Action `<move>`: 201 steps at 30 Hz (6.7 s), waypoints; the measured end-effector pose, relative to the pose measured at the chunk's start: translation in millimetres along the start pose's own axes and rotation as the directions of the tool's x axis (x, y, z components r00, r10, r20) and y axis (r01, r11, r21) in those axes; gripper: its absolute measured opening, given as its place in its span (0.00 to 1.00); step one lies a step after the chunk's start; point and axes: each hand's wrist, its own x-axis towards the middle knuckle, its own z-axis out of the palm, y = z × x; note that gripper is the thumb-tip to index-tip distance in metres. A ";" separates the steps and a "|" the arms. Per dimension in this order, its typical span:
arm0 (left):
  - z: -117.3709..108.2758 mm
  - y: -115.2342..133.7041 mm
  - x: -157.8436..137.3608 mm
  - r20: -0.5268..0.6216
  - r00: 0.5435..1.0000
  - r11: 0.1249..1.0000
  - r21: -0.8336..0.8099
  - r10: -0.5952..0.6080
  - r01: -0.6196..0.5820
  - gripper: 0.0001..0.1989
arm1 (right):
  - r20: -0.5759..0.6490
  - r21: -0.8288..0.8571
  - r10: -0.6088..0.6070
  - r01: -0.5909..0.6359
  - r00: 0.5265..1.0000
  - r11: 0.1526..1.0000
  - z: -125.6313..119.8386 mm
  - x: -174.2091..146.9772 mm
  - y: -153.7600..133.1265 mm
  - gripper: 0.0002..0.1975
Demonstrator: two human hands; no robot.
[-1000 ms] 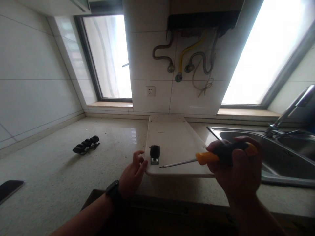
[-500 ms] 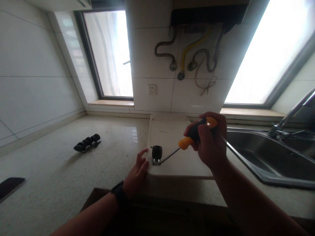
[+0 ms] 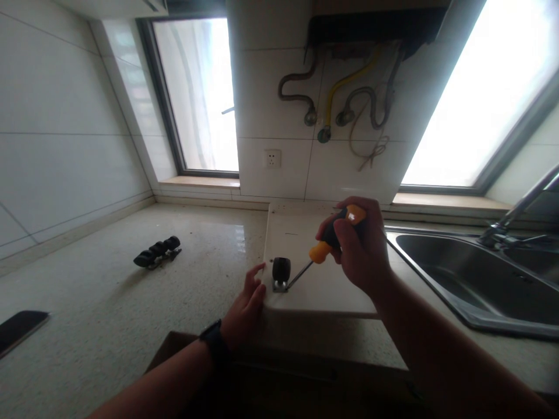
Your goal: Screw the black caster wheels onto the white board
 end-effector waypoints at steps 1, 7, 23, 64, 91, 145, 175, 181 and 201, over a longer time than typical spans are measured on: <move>0.0 -0.2 0.1 0.000 1.000 1.000 -0.004 -0.001 0.001 0.31 | 0.005 -0.002 -0.004 0.004 1.000 1.000 0.9 0.6 -0.3 0.09; -0.4 -7.5 2.0 0.003 1.000 1.000 -0.012 -0.002 0.002 0.34 | 0.058 -0.032 -0.017 0.019 0.998 0.999 6.2 7.9 -3.4 0.10; -2.4 -20.4 6.5 0.046 0.996 0.988 -0.134 0.083 -0.076 0.33 | 0.476 -0.301 0.150 0.001 0.866 0.954 12.9 47.6 -27.2 0.20; -6.2 -13.1 -15.2 0.102 0.922 0.849 0.361 0.375 -0.385 0.19 | 0.608 -0.695 0.261 0.343 0.750 0.632 9.2 88.6 -70.7 0.18; -6.9 -7.3 -11.6 0.081 0.947 0.858 0.404 0.311 -0.316 0.22 | 0.668 -0.565 0.236 0.275 0.706 0.778 -17.6 78.9 -65.0 0.25; -7.1 -8.9 -8.2 0.116 0.951 0.891 0.334 0.285 -0.308 0.21 | 0.440 -0.607 0.212 0.114 0.873 0.787 5.1 68.4 -49.8 0.17; -3.0 -26.4 -9.6 0.092 0.955 0.871 0.394 0.281 -0.294 0.29 | 0.709 -0.355 0.263 0.010 0.654 0.935 -6.1 77.7 -46.5 0.28; -1.3 -25.9 -11.0 0.092 0.958 0.871 0.400 0.272 -0.286 0.29 | 0.540 -0.436 0.269 -0.009 0.798 0.900 6.4 78.4 -45.3 0.16; -0.5 -26.4 -9.1 0.087 0.947 0.864 0.389 0.311 -0.319 0.29 | 0.565 -0.502 0.235 0.103 0.791 0.859 5.1 83.1 -42.8 0.17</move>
